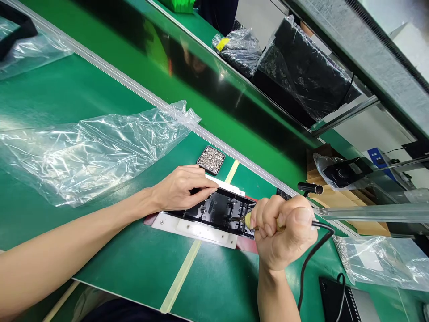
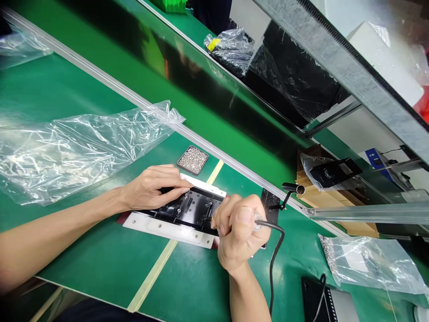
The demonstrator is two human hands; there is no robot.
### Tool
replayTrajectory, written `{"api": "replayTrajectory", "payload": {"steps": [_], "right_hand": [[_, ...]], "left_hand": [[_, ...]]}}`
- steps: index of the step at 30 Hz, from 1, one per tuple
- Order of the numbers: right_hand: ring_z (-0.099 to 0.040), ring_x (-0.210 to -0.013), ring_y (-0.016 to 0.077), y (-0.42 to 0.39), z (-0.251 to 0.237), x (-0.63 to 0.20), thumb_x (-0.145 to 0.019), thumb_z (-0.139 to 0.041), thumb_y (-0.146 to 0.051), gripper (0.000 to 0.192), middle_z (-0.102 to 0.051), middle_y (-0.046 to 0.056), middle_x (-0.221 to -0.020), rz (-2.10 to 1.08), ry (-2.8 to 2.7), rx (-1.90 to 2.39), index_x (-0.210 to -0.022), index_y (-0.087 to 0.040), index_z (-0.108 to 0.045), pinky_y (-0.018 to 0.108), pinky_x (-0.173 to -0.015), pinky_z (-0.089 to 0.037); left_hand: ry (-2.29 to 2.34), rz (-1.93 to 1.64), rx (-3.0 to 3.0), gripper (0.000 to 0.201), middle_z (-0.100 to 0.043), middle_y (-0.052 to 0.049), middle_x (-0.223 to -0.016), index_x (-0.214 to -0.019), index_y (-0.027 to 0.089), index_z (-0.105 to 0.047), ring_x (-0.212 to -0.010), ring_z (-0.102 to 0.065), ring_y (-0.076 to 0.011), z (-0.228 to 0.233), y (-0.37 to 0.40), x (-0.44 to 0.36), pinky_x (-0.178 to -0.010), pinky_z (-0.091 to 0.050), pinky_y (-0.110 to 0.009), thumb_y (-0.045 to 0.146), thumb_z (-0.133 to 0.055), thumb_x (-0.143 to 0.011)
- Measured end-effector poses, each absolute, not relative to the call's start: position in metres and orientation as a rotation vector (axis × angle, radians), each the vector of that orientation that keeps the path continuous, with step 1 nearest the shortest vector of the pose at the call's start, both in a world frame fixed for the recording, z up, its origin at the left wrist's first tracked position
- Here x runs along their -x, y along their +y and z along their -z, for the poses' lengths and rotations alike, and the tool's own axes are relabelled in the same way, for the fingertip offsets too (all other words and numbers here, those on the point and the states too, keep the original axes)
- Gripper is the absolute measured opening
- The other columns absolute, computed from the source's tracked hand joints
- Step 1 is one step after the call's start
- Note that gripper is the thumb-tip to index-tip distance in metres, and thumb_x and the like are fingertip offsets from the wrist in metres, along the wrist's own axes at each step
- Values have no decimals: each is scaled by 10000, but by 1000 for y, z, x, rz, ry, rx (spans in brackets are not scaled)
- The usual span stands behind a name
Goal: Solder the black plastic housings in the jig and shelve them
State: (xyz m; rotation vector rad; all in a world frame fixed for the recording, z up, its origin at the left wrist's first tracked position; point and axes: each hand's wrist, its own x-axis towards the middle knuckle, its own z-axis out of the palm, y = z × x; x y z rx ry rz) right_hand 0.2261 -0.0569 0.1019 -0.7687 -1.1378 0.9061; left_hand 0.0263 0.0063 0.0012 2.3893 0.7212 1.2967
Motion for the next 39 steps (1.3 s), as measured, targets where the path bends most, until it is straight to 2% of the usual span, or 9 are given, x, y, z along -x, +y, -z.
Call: {"api": "replayTrajectory", "payload": {"steps": [39], "right_hand": [[-317, -371, 52, -57, -104, -224, -969, -507, -307, 378, -317, -86, -437, -880, -1154, 748, -633, -188, -383, 190, -372, -380]], "left_hand": [[717, -1275, -2380, 108, -689, 0, -735, -1006, 169, -721, -655, -577, -122, -1, 7, -27, -689, -460, -311, 137, -638, -945]]}}
